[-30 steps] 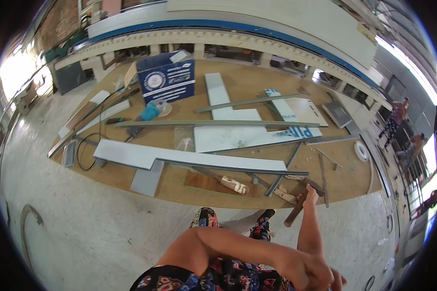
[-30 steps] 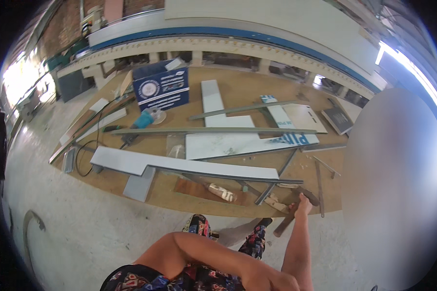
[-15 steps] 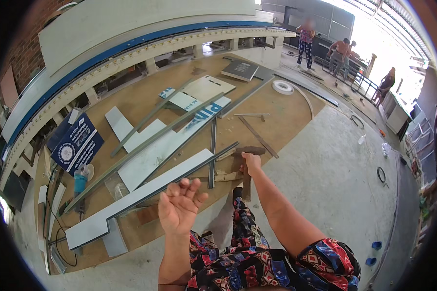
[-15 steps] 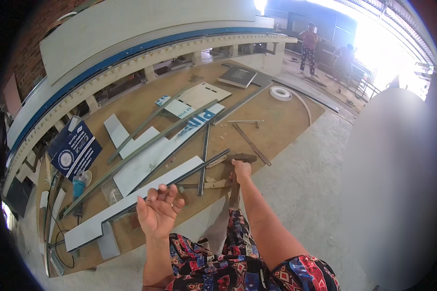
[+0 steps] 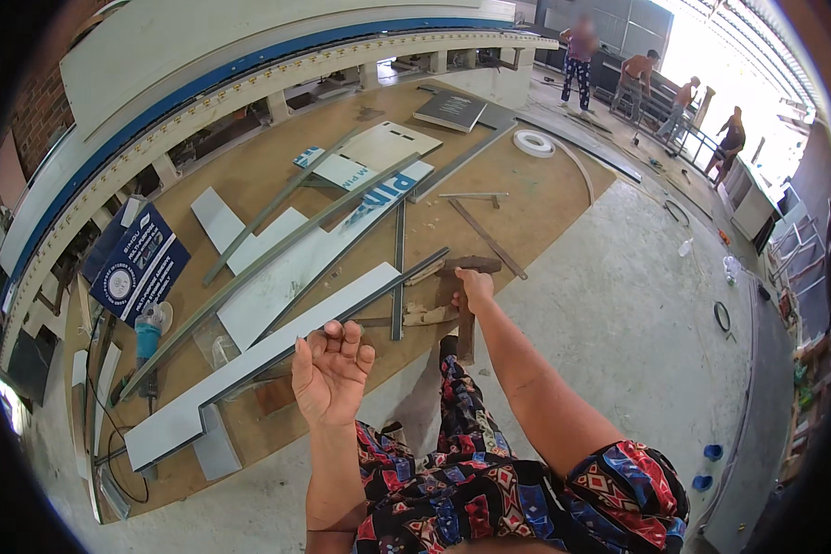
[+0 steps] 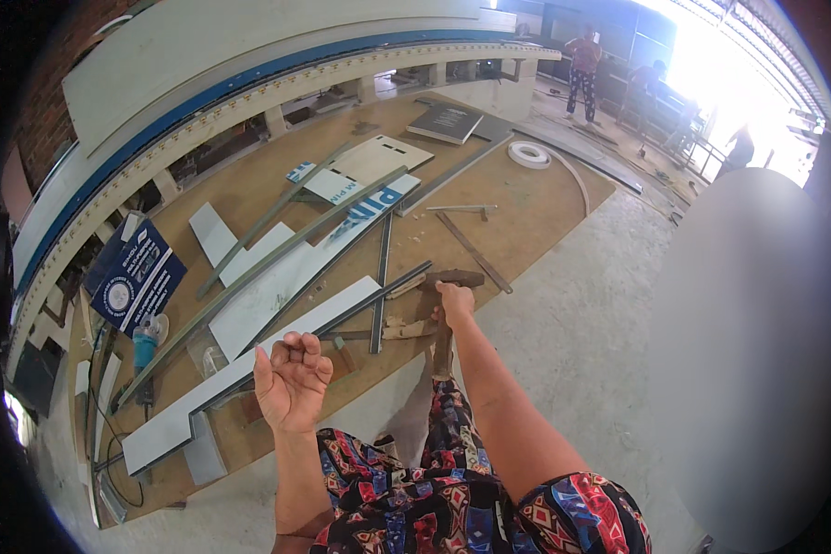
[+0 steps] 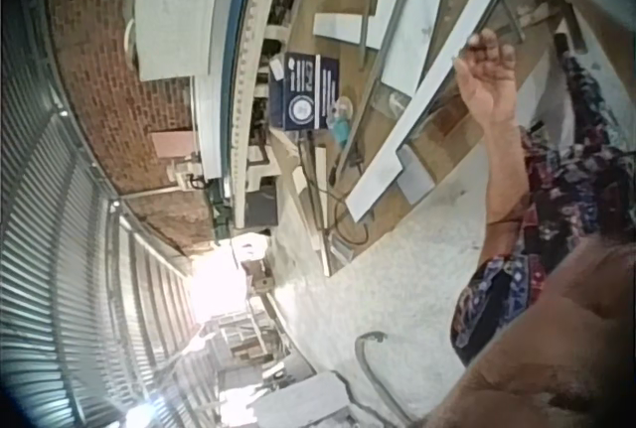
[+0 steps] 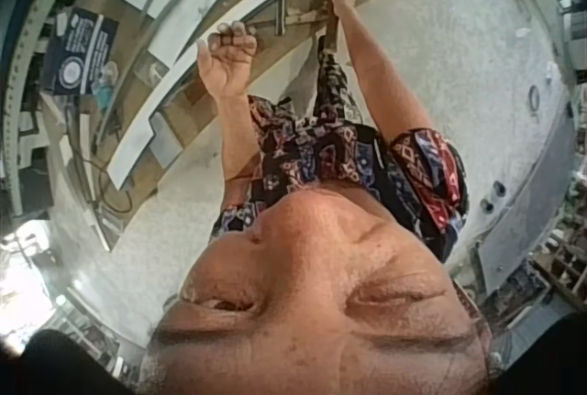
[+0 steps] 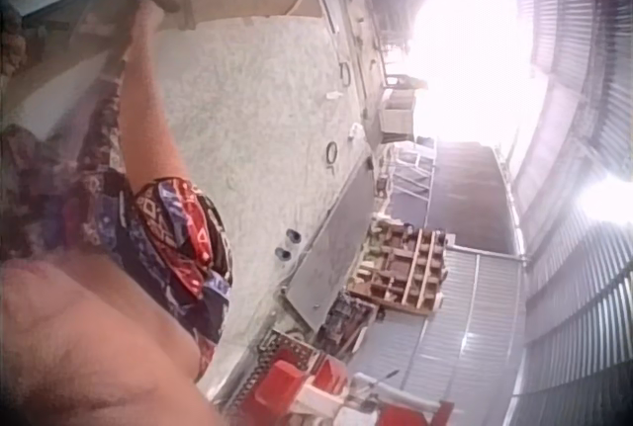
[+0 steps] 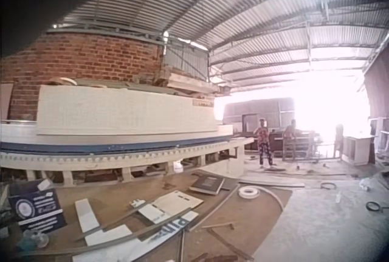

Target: The person assembles wooden pieces at a workshop table by hand, using a hammer and a metal rule.

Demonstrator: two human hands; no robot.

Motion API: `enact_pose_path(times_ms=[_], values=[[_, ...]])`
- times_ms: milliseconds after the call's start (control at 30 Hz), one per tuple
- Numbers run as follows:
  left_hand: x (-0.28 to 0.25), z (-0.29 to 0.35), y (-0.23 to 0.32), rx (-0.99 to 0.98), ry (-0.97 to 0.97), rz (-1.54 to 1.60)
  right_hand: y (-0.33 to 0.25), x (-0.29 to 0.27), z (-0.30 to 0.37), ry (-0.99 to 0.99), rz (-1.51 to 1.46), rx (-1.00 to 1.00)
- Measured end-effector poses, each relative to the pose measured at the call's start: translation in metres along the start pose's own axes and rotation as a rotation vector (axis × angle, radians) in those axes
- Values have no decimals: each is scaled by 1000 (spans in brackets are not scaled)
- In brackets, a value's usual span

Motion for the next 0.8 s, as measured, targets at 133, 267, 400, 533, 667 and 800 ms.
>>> enact_pose_path(times_ms=[133,267,400,533,667,800], values=[[-3,-1,-1,7,56,0,0,-1,0,-3,28,28],[-3,-2,-1,4,28,11,0,1,-8,8,28,30],[-9,-2,-2,12,60,10,1,3,-10,6,30,59],[-13,-1,-3,13,53,28,2,4,-11,4,49,63],[-18,2,-5,16,48,25,6,3,-17,-1,29,66],[10,13,-1,79,-97,-290,7,5,-14,-3,26,48]])
Point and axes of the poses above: each hand's wrist, its own z-axis away from the middle knuckle, its own x-axis out of the palm, y = z × x, the point moved 4 cm from there along -z, towards the middle knuckle, and after that the axes turned 6 degrees about z, right-handed, at the moved point
